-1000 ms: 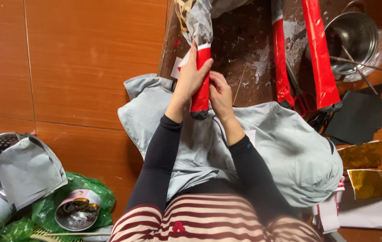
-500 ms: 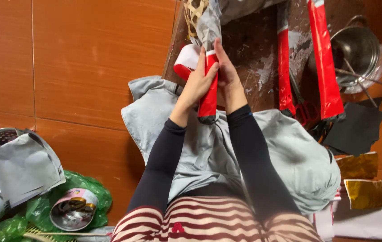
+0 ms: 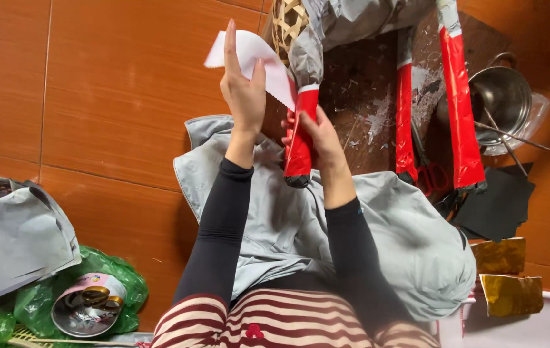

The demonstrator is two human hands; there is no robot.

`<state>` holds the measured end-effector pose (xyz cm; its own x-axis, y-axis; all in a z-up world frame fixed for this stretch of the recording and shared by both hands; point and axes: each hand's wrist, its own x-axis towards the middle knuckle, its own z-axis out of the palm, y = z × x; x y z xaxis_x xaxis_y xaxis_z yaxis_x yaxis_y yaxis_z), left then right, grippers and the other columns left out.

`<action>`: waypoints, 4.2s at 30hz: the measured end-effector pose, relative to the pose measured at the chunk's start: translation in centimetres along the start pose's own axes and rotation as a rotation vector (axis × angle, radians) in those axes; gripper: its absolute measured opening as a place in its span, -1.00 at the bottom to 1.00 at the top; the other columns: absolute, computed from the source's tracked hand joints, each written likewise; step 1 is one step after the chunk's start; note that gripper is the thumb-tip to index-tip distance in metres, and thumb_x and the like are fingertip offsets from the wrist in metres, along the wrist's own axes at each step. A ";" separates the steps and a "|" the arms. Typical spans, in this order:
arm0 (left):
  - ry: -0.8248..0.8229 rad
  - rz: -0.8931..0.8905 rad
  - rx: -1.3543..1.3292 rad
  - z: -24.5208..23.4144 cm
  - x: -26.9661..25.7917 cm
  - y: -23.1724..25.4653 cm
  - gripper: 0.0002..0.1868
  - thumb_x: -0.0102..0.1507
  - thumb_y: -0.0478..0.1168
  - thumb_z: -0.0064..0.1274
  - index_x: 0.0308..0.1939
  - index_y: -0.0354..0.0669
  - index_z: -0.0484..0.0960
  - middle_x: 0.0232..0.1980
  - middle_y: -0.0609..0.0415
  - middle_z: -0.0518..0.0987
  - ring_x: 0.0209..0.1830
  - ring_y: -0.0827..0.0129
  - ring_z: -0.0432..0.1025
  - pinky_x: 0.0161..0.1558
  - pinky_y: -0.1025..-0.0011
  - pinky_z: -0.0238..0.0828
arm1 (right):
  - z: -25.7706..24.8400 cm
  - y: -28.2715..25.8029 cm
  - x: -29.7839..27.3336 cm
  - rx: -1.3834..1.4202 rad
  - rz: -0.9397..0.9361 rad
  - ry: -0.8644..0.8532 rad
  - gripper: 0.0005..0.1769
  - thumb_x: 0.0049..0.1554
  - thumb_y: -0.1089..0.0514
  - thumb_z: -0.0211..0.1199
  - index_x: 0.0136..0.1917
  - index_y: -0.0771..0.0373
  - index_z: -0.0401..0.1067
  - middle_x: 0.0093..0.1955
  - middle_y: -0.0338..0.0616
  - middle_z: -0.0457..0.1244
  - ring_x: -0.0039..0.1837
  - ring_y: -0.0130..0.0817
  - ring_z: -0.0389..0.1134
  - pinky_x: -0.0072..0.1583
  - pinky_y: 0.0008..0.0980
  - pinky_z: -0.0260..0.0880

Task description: Applying colored paper and glue to a paper-mache giraffe figure.

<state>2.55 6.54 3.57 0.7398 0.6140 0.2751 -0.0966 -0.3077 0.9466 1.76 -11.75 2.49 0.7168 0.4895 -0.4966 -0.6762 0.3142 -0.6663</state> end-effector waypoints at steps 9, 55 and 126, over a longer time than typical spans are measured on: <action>-0.061 0.043 0.106 1.4 2.2 3.2 -0.22 0.40 -0.46 0.13 0.61 0.03 0.13 0.42 -0.10 0.55 0.12 0.17 0.66 0.08 0.39 0.61 | -2.3 1.5 -0.1 -0.853 -0.216 0.358 -0.50 0.28 -0.12 0.37 0.08 0.43 0.49 -0.16 -0.05 0.39 -0.16 -0.25 0.39 -0.11 -0.27 0.42; -0.615 -0.972 -0.844 6.7 -6.6 -4.7 -0.72 0.28 -0.14 0.30 -0.11 -0.22 0.56 -0.36 0.15 0.54 -0.47 0.44 0.44 -0.38 0.43 0.45 | -0.8 4.1 -6.1 -0.121 -0.075 0.063 0.04 0.24 0.25 0.24 0.71 -0.06 -0.39 0.06 -0.06 0.29 -0.05 -0.29 0.39 -0.08 -0.22 0.55; -0.099 -0.766 -0.504 10.5 -6.4 -10.3 -0.48 0.52 0.04 -0.24 -0.07 -0.37 0.63 -0.24 -0.08 0.59 -0.26 0.31 0.43 -0.22 0.32 0.35 | -4.3 -3.8 8.4 -0.214 0.121 0.267 -0.73 0.20 0.09 0.42 0.10 0.18 0.45 -0.15 -0.23 0.35 -0.18 -0.34 0.38 -0.16 -0.28 0.45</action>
<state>5.79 -1.91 -9.73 0.7729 0.4470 -0.4503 0.1815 0.5242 0.8320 11.06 -12.32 -1.55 0.6721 0.2742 -0.6878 -0.7280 0.0754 -0.6814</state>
